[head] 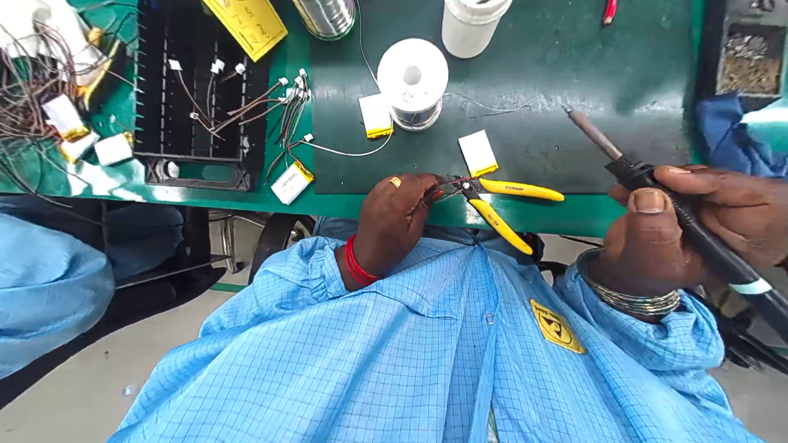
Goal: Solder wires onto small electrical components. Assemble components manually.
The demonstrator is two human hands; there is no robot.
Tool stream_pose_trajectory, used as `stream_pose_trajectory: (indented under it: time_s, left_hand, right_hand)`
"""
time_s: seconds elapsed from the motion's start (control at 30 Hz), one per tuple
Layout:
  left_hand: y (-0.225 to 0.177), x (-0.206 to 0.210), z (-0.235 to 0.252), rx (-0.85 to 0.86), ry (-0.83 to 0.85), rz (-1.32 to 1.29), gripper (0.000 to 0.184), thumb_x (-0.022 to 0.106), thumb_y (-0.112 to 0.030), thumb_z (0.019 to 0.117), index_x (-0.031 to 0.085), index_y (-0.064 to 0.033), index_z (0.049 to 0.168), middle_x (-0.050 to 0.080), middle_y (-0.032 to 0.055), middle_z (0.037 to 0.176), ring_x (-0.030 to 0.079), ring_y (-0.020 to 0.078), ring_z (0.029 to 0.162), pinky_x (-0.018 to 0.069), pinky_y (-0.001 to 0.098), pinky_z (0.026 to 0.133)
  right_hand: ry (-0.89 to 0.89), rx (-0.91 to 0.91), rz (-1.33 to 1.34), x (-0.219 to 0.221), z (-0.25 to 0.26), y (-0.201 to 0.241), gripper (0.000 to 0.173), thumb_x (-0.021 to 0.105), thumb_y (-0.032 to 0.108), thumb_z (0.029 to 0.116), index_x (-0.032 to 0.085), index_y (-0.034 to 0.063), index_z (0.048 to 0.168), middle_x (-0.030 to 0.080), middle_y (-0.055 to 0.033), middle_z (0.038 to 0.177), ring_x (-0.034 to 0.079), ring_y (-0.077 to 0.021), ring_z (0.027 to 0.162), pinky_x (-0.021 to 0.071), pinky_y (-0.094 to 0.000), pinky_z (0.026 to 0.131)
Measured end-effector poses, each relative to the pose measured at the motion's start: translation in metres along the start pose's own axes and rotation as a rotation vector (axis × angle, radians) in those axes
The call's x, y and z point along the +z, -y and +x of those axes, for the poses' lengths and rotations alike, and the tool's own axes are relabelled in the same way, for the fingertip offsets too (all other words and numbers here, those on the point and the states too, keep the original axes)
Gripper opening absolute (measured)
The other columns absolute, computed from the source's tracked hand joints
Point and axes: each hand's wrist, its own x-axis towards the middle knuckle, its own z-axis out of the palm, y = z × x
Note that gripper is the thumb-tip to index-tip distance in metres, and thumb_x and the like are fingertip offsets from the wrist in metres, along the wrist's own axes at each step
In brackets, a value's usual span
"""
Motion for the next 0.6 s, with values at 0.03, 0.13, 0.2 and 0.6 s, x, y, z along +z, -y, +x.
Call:
stream_pose_trajectory:
  time_s: [0.03,0.13,0.2,0.6]
  left_hand:
    - [0.001,0.001,0.000,-0.008,-0.010,-0.012,0.019,0.058,-0.014,0.1043,0.070,0.0009,0.102,0.074,0.0126,0.092,0.070,0.0142,0.085,0.0556,0.0263,0.080]
    - [0.002,0.003,0.000,-0.032,-0.035,-0.064,0.019,0.058,-0.014,0.1043,0.069,0.0016,0.102,0.071,0.0116,0.090,0.066,0.0112,0.082,0.0543,0.0224,0.078]
    - [0.004,0.004,0.001,-0.037,-0.041,-0.109,0.019,0.057,-0.014,0.1045,0.068,0.0017,0.102,0.070,0.0114,0.089,0.065,0.0102,0.081,0.0536,0.0210,0.078]
    - [0.013,0.008,0.000,-0.021,-0.100,-0.303,0.020,0.062,-0.016,0.1019,0.067,0.0028,0.097,0.067,0.0089,0.092,0.062,0.0028,0.084,0.0522,0.0147,0.077]
  right_hand:
    - [-0.005,-0.005,0.012,-0.001,0.009,0.003,0.016,0.070,0.025,0.0966,0.070,0.0209,0.112,0.072,0.0144,0.100,0.068,-0.0002,0.085,0.0589,-0.0208,0.072]
    - [0.030,-0.028,0.014,-0.002,0.036,0.010,0.021,0.066,0.022,0.0996,0.067,0.0150,0.120,0.073,0.0103,0.108,0.071,-0.0048,0.090,0.0610,-0.0247,0.076]
    - [0.130,-0.053,-0.008,0.003,0.059,0.013,0.026,0.059,0.025,0.1054,0.065,0.0113,0.127,0.073,0.0055,0.112,0.073,-0.0098,0.094,0.0627,-0.0292,0.080]
    - [0.248,-0.162,-0.154,0.085,0.133,-0.034,0.016,0.067,0.006,0.0946,0.066,-0.0045,0.107,0.073,-0.0118,0.102,0.073,-0.0091,0.092,0.0606,-0.0239,0.081]
